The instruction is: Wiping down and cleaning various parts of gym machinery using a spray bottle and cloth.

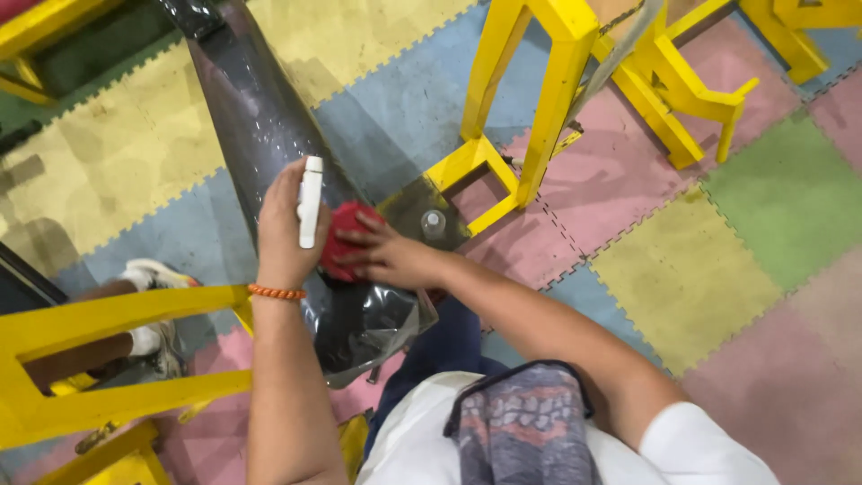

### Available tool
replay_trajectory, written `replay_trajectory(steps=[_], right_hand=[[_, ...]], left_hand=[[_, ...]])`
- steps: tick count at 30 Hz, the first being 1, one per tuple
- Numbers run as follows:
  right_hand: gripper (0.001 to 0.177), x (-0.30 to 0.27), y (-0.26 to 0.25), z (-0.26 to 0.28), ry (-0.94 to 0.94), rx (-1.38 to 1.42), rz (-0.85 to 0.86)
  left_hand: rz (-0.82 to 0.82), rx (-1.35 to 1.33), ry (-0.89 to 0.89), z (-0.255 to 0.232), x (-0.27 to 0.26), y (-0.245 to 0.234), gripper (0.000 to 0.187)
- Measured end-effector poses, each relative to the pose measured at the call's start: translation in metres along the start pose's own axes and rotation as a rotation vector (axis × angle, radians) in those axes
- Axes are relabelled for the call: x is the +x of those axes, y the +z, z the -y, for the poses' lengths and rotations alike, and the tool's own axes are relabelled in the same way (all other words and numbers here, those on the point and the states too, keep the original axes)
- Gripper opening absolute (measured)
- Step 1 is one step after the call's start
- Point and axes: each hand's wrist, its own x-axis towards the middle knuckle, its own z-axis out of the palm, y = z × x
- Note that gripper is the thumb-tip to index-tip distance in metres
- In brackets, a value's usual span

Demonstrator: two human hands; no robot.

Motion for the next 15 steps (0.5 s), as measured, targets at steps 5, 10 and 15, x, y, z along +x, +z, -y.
replay_trajectory(steps=[5, 10, 15], right_hand=[[0.032, -0.026, -0.03, 0.026, -0.211, 0.208, -0.049], [0.03, -0.022, -0.041, 0.026, -0.096, 0.331, -0.032], [0.02, -0.021, -0.079, 0.032, 0.165, 0.478, -0.172]], left_hand=[[0.006, -0.21, -0.017, -0.018, 0.025, 0.017, 0.052], [0.023, -0.324, -0.081, -0.031, 0.037, 0.024, 0.048], [0.035, -0.364, -0.063, -0.028, 0.05, 0.042, 0.05]])
